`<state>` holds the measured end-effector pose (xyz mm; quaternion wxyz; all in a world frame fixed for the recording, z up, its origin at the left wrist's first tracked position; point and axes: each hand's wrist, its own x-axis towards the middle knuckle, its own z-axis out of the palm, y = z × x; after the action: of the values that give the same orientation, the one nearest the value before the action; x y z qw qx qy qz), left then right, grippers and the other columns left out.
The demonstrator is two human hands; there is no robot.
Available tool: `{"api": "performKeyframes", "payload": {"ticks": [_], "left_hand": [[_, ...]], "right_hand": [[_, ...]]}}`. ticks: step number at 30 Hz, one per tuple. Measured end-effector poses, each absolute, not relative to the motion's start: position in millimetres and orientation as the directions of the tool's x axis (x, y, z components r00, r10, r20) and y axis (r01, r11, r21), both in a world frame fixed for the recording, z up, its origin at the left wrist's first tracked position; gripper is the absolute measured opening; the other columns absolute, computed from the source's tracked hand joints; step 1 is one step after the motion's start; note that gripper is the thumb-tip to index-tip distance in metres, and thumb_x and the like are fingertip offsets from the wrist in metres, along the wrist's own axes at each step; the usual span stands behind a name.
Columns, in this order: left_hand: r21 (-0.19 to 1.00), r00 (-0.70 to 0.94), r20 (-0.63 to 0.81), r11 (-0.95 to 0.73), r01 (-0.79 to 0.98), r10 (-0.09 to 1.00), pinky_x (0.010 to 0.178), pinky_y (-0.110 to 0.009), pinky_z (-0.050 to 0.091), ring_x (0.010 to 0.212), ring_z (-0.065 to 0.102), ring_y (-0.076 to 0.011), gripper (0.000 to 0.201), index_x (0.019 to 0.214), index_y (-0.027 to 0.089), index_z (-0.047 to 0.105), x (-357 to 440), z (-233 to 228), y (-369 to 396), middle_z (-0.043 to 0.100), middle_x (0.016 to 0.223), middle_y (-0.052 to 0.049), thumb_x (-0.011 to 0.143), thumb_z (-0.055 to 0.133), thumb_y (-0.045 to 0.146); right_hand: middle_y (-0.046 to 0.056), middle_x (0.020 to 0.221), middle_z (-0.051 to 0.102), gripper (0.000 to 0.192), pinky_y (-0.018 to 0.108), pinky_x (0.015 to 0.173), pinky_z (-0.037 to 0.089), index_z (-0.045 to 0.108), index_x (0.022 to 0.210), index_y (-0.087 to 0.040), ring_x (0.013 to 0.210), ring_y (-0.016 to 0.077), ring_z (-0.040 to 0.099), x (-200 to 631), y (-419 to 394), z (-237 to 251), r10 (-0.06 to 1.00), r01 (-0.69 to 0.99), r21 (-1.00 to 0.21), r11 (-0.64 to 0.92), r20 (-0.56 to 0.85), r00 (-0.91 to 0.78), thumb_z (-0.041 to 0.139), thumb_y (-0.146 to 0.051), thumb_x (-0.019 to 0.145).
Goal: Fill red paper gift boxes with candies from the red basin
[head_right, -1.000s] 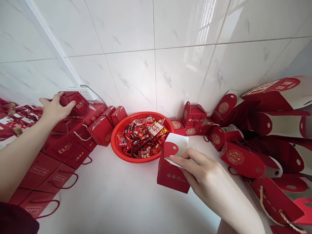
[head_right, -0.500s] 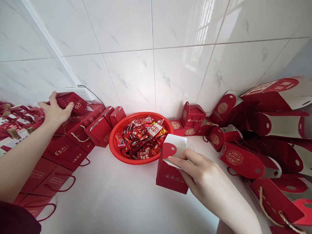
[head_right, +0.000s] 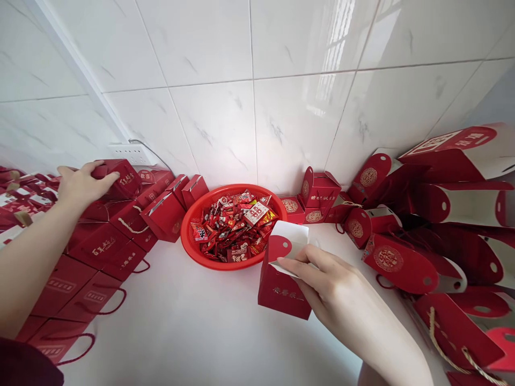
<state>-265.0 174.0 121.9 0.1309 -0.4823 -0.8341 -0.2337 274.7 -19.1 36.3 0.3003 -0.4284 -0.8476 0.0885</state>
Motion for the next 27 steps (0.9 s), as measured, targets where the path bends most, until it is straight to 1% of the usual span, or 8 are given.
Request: {"api": "performKeyframes", "payload": {"ticks": [6, 8, 10, 12, 14, 16, 21, 27], "left_hand": [[0.199, -0.401, 0.413, 0.348, 0.916, 0.818, 0.104, -0.059, 0.038, 0.126, 0.047, -0.0428, 0.081, 0.144, 0.036, 0.044, -275, 118, 185, 0.033, 0.139, -0.016, 0.075, 0.052, 0.077], [0.184, -0.349, 0.404, 0.298, 0.937, 0.846, 0.104, -0.06, 0.037, 0.128, 0.045, -0.0414, 0.083, 0.144, 0.03, 0.044, -275, 119, 186, 0.032, 0.14, -0.017, 0.076, 0.053, 0.076], [0.212, -0.278, 0.425, 0.204, 0.956, 0.861, 0.107, -0.059, 0.032, 0.132, 0.041, -0.0371, 0.086, 0.143, 0.017, 0.044, -274, 118, 186, 0.029, 0.142, -0.018, 0.079, 0.053, 0.074], [0.294, -0.243, 0.459, 0.112, 0.949, 0.855, 0.111, -0.058, 0.025, 0.135, 0.036, -0.0317, 0.091, 0.138, 0.005, 0.043, -272, 116, 187, 0.027, 0.145, -0.018, 0.08, 0.052, 0.074], [0.383, -0.258, 0.47, 0.069, 0.921, 0.844, 0.114, -0.058, 0.017, 0.138, 0.033, -0.0281, 0.094, 0.131, -0.003, 0.045, -271, 111, 190, 0.025, 0.146, -0.019, 0.08, 0.053, 0.075], [0.44, -0.294, 0.462, 0.071, 0.895, 0.837, 0.114, -0.058, 0.011, 0.14, 0.032, -0.0263, 0.093, 0.125, -0.006, 0.047, -272, 106, 194, 0.026, 0.146, -0.019, 0.08, 0.054, 0.074], [0.469, -0.316, 0.452, 0.08, 0.88, 0.834, 0.111, -0.058, 0.005, 0.144, 0.029, -0.0245, 0.085, 0.12, -0.007, 0.049, -279, 99, 202, 0.025, 0.148, -0.019, 0.082, 0.057, 0.068], [0.45, -0.31, 0.392, 0.113, 0.886, 0.866, 0.106, -0.062, 0.014, 0.14, 0.036, -0.0243, 0.085, 0.111, -0.012, 0.051, -291, 108, 207, 0.031, 0.147, -0.024, 0.08, 0.06, 0.066]], "right_hand": [[0.004, 0.098, 0.055, 0.034, 0.025, 0.067, 0.047, 0.057, 0.127, -0.03, 0.078, 0.0132, 0.057, 274, -19, 37, 0.783, 0.662, -0.424, 0.618, 0.412, -0.467, 0.046, -0.015, 0.098], [0.004, 0.098, 0.054, 0.035, 0.025, 0.067, 0.047, 0.057, 0.128, -0.03, 0.078, 0.013, 0.056, 273, -19, 36, 0.783, 0.66, -0.428, 0.618, 0.408, -0.469, 0.046, -0.015, 0.098], [0.004, 0.097, 0.054, 0.035, 0.024, 0.068, 0.047, 0.057, 0.127, -0.03, 0.077, 0.0125, 0.055, 273, -19, 35, 0.782, 0.658, -0.429, 0.619, 0.407, -0.472, 0.045, -0.015, 0.098], [0.004, 0.097, 0.055, 0.035, 0.024, 0.067, 0.047, 0.058, 0.127, -0.029, 0.075, 0.0122, 0.055, 272, -19, 33, 0.778, 0.655, -0.425, 0.624, 0.411, -0.475, 0.044, -0.015, 0.098], [0.004, 0.097, 0.055, 0.034, 0.024, 0.066, 0.047, 0.059, 0.126, -0.029, 0.074, 0.0122, 0.055, 271, -18, 33, 0.775, 0.654, -0.422, 0.628, 0.418, -0.474, 0.044, -0.016, 0.098], [0.004, 0.096, 0.055, 0.034, 0.024, 0.066, 0.047, 0.059, 0.126, -0.03, 0.075, 0.0124, 0.056, 272, -18, 33, 0.771, 0.653, -0.419, 0.631, 0.429, -0.47, 0.045, -0.016, 0.098], [0.004, 0.099, 0.056, 0.033, 0.024, 0.066, 0.046, 0.059, 0.125, -0.03, 0.078, 0.0126, 0.057, 273, -18, 35, 0.764, 0.657, -0.408, 0.634, 0.463, -0.45, 0.046, -0.016, 0.098], [0.004, 0.099, 0.056, 0.033, 0.025, 0.066, 0.046, 0.059, 0.126, -0.03, 0.078, 0.0127, 0.056, 272, -18, 37, 0.763, 0.645, -0.419, 0.639, 0.447, -0.467, 0.046, -0.016, 0.098]]}}
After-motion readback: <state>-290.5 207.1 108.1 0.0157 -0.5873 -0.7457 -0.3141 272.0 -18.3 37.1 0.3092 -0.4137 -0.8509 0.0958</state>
